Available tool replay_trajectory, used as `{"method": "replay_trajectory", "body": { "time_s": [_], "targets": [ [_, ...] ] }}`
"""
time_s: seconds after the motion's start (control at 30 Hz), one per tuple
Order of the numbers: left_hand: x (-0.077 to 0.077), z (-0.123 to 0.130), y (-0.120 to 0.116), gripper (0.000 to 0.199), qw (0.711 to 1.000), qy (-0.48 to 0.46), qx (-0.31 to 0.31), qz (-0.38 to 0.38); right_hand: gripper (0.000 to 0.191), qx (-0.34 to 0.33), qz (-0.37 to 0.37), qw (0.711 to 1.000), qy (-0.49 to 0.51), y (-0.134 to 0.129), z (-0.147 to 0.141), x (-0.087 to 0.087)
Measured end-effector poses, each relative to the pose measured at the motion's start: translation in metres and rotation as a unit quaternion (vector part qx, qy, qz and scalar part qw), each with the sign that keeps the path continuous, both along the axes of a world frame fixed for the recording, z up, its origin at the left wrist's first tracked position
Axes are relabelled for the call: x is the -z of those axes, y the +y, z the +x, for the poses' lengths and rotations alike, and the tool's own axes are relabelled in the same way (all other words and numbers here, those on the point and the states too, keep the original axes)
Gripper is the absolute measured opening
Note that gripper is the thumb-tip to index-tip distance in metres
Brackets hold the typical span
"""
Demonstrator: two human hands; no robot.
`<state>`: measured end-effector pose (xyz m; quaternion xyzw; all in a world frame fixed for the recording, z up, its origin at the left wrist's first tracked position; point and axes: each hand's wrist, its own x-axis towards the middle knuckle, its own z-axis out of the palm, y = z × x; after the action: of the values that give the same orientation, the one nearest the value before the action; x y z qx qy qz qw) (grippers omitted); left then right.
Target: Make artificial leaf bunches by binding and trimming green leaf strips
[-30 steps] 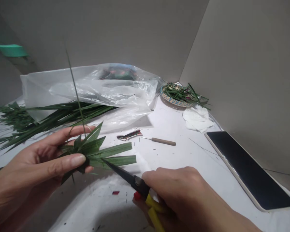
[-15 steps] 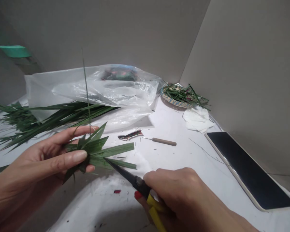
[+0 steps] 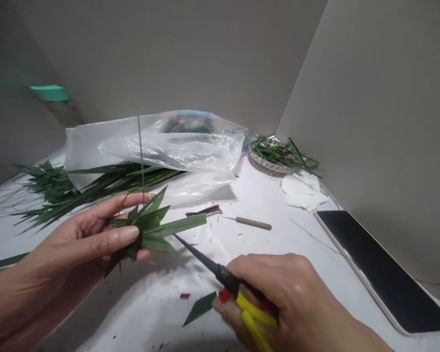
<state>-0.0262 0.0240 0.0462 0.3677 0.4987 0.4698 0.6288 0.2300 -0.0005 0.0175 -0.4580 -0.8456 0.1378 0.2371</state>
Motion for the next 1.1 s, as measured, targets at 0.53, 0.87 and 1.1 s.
{"method": "replay_trajectory", "body": {
  "time_s": [0.53, 0.87, 1.1],
  "targets": [
    [0.009, -0.009, 0.001, 0.052, 0.998, 0.024, 0.054, -0.035, 0.037, -0.055, -0.077, 0.995, -0.012, -0.009, 0.017, -0.001],
    [0.009, -0.01, 0.002, 0.044, 0.997, 0.033, 0.07, -0.022, 0.039, -0.04, -0.148, 0.988, -0.016, -0.002, 0.019, 0.001],
    [0.01, -0.013, 0.002, 0.047, 0.997, 0.039, 0.067, -0.016, 0.056, -0.034, -0.092, 0.995, -0.013, -0.007, 0.036, 0.017]
  ]
}}
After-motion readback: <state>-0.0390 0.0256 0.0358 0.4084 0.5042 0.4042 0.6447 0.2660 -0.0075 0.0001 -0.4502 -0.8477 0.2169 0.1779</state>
